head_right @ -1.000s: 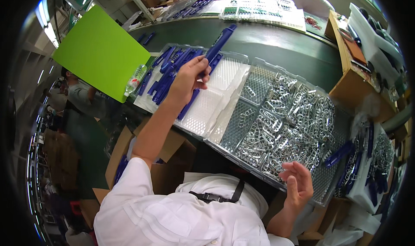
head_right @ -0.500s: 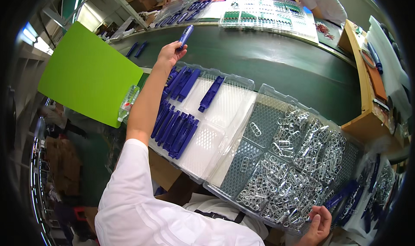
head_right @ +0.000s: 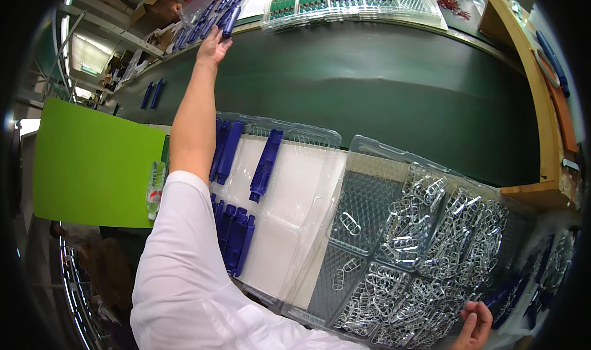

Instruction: The person is manually assembling small components into blue plastic electronic housings on a production line.

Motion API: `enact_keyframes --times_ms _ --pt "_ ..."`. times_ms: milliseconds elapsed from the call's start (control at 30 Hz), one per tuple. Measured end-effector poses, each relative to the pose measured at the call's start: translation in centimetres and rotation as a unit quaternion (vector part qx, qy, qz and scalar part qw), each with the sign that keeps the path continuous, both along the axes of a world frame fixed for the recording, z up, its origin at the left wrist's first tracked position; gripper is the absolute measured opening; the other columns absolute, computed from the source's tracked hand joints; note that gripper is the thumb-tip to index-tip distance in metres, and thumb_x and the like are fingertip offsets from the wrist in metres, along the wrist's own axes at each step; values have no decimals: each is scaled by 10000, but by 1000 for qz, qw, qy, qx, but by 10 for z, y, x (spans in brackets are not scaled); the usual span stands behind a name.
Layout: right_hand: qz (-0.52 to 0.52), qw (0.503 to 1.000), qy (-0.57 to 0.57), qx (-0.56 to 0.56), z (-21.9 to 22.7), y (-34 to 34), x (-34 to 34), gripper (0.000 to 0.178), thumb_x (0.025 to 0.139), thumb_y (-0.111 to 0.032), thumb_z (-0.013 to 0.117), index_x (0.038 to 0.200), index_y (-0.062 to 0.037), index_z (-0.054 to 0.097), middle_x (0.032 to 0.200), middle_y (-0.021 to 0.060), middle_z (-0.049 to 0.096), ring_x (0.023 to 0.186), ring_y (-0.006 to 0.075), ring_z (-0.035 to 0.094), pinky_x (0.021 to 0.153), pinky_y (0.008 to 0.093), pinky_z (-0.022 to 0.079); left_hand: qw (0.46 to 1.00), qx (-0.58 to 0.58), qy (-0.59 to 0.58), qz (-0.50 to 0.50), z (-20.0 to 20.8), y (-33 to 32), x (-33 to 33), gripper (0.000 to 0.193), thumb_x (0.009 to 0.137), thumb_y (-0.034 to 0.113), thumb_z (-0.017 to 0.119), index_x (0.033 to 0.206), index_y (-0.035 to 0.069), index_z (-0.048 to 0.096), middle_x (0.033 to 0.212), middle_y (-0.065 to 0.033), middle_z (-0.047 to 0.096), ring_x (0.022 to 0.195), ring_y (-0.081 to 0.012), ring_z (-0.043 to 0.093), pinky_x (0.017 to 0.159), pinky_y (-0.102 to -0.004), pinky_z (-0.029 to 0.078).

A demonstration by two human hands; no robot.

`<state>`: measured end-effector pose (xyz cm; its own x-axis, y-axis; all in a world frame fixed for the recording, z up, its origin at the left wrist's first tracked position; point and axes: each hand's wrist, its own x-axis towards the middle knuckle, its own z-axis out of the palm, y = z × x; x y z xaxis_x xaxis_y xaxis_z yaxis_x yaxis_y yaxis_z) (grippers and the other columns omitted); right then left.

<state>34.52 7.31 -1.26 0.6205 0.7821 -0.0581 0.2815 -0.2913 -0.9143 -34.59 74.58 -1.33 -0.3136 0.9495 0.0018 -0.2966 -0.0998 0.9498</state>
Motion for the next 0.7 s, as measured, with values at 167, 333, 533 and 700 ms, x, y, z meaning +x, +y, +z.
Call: enact_keyframes --times_ms 167,333,533,700 --pt "3 999 -44 -27 18 -12 -7 273 1077 -104 534 1305 24 612 1138 86 688 1048 145 644 928 274 510 993 73 8 92 -37 -31 12 711 976 43 609 1619 52 307 1651 -149 380 1560 -296 295 1265 -525 118" --pt "39 997 -59 -11 10 -29 -1 304 1086 -88 514 1347 43 600 1204 106 682 1110 165 640 972 280 492 978 82 167 93 30 -137 -18 369 1029 47 563 1397 53 585 1295 -62 705 1102 -200 697 911 -358 526" --pt "323 824 -457 -93 5 -16 -25 424 1052 -87 553 1468 -2 534 1543 175 506 1425 355 479 1163 453 386 981 66 -42 -179 146 -363 -68 313 1006 116 569 1309 93 647 1155 -19 731 938 -120 694 824 -289 534" --pt "372 795 -477 -45 -25 -37 -33 364 1026 -87 606 1382 -11 603 1532 169 523 1385 376 513 1132 457 423 865 14 439 243 143 -622 -110 384 996 211 636 1337 35 616 1229 -86 706 959 -198 684 835 -361 542"
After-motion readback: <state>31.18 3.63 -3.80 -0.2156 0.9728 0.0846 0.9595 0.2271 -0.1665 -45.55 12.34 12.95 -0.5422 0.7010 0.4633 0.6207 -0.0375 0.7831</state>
